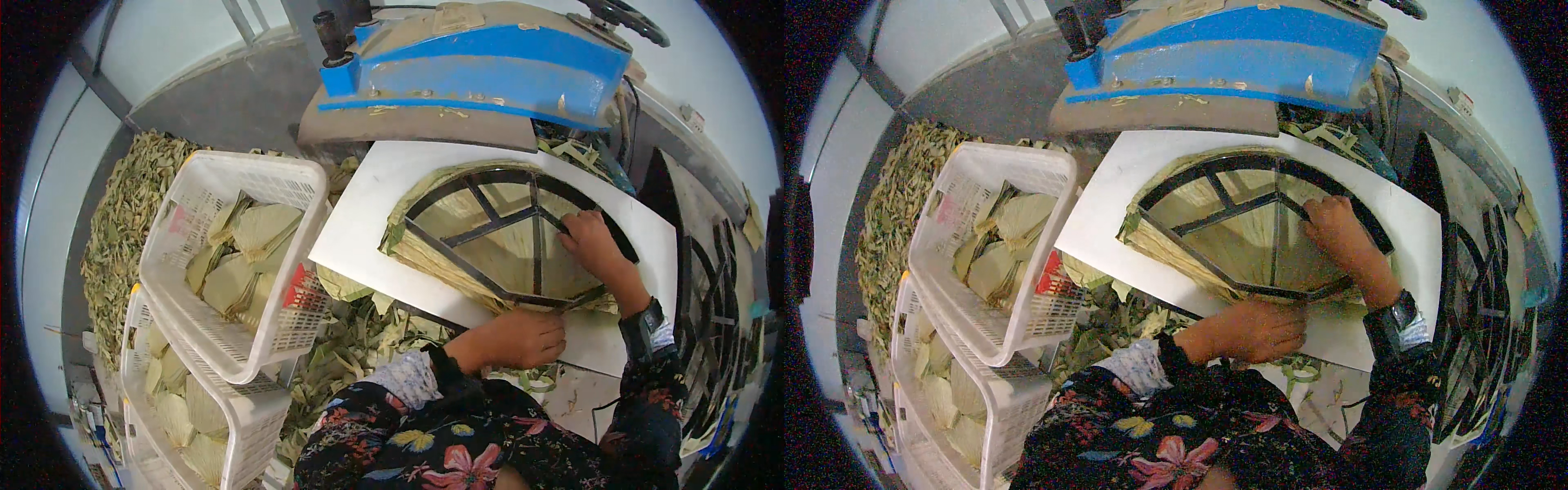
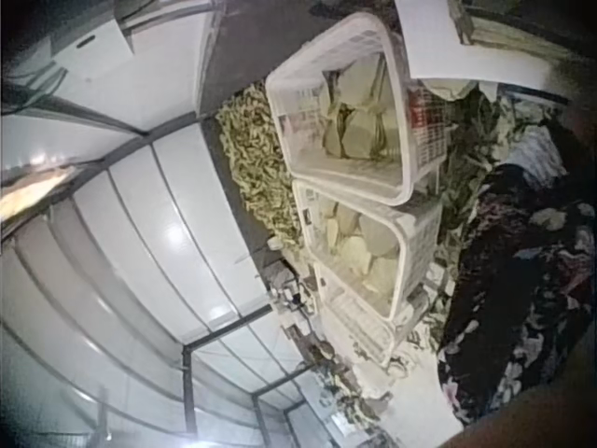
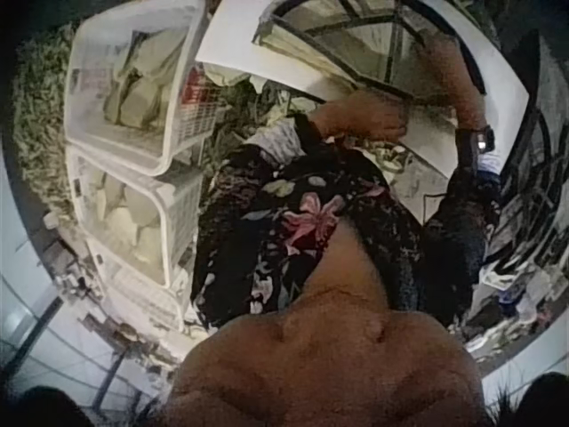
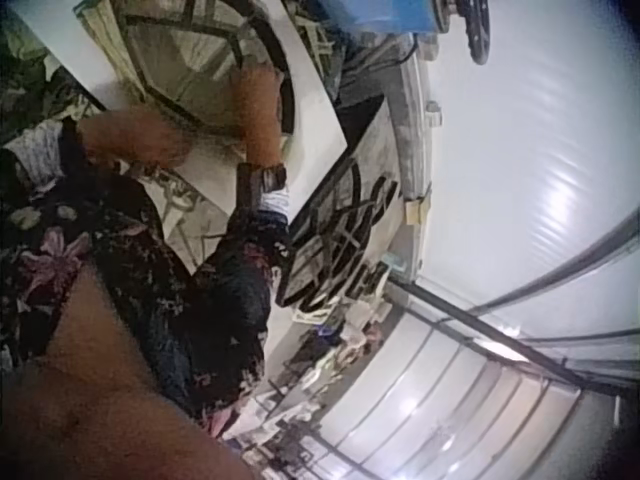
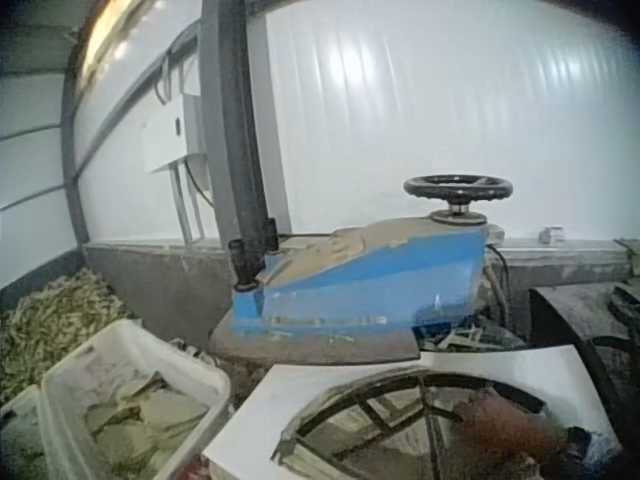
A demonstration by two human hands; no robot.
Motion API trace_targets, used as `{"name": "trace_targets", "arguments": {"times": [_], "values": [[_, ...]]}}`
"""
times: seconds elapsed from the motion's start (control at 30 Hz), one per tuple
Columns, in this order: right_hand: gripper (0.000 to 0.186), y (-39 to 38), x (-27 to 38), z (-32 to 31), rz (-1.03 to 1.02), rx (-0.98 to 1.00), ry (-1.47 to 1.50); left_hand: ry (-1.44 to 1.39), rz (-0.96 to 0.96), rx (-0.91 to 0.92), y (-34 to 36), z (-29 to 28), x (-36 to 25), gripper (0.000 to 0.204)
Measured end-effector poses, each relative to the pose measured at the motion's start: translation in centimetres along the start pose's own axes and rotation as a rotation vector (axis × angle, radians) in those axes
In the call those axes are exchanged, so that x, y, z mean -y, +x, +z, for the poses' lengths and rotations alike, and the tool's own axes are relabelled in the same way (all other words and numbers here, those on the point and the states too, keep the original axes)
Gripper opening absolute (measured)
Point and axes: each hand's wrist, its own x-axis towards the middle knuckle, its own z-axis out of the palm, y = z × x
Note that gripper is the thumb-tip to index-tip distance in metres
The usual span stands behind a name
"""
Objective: Using a mechanical press and metal mold to shape and cut dried palm leaves into fans.
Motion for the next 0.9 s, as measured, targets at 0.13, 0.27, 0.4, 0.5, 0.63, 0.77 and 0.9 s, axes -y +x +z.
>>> {"name": "trace_targets", "arguments": {"times": [0.13, 0.27, 0.4, 0.5, 0.63, 0.77, 0.9], "values": [[0.019, -0.1, 0.8, 0.7, 0.027, 0.013, -0.003, -0.113, 0.072, -0.134, -0.9, -0.3, -0.1, 0.028], [0.019, -0.6, 0.8, 1.7, 0.104, -0.036, -0.019, -0.039, -0.037, -0.252, -2.1, -2.8, -1.2, 0.038], [0.017, -0.1, 0.8, 2.2, 0.081, -0.092, -0.033, 0.194, -0.318, -0.213, -3.9, -3.8, -1.0, 0.041], [0.016, 0.1, 0.4, 3.0, 0.111, -0.044, -0.027, 0.278, -0.429, -0.237, -4.1, -2.6, -1.4, 0.027], [0.018, 0.2, 0.7, 2.6, 0.135, -0.045, -0.040, 0.343, -0.470, -0.212, -4.3, -1.3, -0.9, 0.028], [0.019, 0.3, 0.7, 2.8, 0.143, -0.059, -0.044, 0.365, -0.459, -0.210, -4.0, -1.4, -0.7, 0.027], [0.018, 0.6, 1.0, 3.2, 0.139, -0.138, -0.069, 0.379, -0.436, -0.231, -4.3, -1.0, -0.4, 0.025]]}}
